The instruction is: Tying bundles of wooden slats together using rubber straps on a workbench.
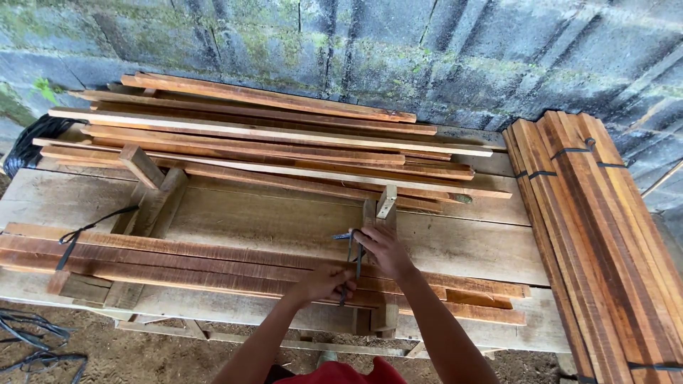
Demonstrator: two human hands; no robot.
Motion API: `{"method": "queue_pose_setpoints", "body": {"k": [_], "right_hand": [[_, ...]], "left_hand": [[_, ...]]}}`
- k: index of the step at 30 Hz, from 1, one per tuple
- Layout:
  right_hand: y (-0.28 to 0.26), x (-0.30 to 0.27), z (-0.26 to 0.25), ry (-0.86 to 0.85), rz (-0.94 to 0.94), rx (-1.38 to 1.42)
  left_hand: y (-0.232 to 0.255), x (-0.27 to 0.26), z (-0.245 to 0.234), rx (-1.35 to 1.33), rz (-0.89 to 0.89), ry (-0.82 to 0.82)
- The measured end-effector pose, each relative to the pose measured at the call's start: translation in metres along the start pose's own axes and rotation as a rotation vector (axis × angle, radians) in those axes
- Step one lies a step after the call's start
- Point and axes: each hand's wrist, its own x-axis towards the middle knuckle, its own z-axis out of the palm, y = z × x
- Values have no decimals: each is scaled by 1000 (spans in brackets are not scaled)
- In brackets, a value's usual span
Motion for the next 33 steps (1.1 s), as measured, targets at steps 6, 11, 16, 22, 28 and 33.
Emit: {"method": "queue_pose_setpoints", "body": {"k": [6,11,16,22,28,33], "right_hand": [[-1,-3,9,6,30,10],[-12,8,-11,-30,35,66],[-11,-4,-15,-63,16,214],[6,-28,-27,-70,492,899],[4,-6,-10,-24,996,1039],[-10,20,10,118,1246,1427]], "left_hand": [[36,32,9,-478,103,211],[4,81,4,-627,189,328],[-7,83,-13,-577,190,493],[7,15,-39,-333,162,682],[-13,32,-28,-505,311,614],[-18,55,-23,-454,423,489]]}}
